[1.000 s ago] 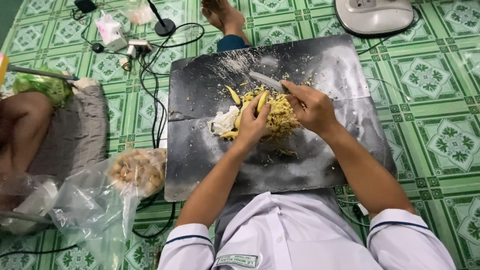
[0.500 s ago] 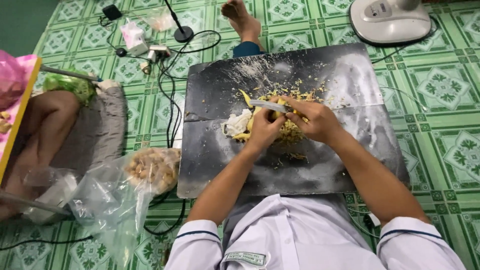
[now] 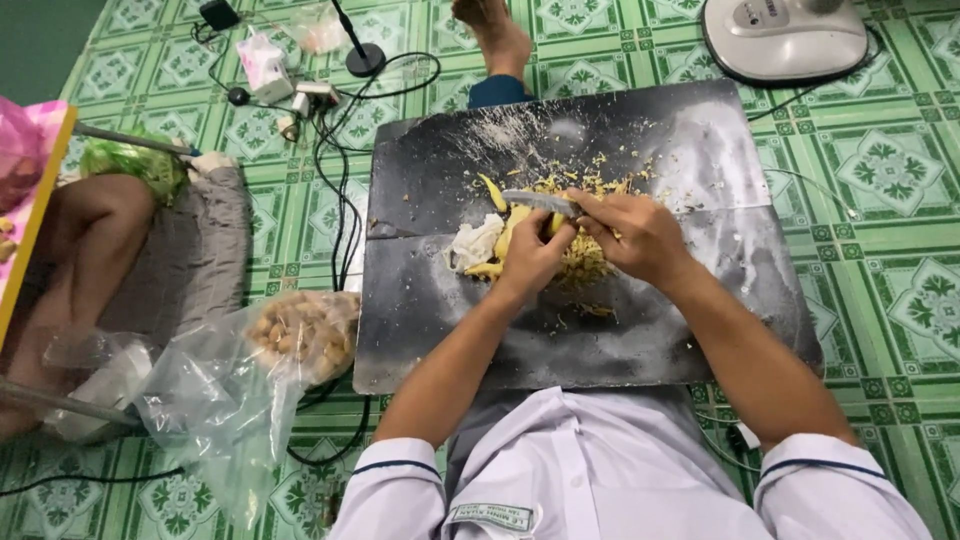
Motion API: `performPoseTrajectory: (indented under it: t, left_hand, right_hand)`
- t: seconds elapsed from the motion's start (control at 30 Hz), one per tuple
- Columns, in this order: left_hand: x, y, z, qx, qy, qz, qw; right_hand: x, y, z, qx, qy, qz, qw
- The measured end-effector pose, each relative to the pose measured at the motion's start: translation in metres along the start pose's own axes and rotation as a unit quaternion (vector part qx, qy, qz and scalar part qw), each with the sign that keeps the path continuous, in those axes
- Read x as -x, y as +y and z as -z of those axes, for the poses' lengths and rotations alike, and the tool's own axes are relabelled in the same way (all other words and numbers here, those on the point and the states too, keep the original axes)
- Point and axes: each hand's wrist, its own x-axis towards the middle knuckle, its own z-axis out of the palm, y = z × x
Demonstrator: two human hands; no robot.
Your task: Shredding turmeric roots by scraping them with a small knife onto a board.
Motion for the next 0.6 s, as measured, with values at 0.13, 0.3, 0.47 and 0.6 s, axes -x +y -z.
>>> performPoseTrajectory:
  t: [0.13,0.3,0.47,0.6]
  left_hand:
    - [0.003,0.009,0.002,-0.003,0.0,0.009,1.0]
    - [0.005,0.008,0.001,-0.008,0.022,0.0,1.0]
    - [0.006,0.018,-0.001,0.015,0.034,-0.01,0.999]
    - [-0.001,-0.004,0.003,-0.001,0.043,-0.017,0.999]
  right_hand:
    - [0.004,0.002,-0.003,0.024,-0.008,-0.018,1.0]
    - [0.005,0.005,-0.008,0.05,0.004,-0.01,0.999]
    - [0.01,0.022,-0.005,-0.013,0.03,-0.063,0.997]
    - [0.006,0.015,0.006,-0.048,0.056,-0.075,0.995]
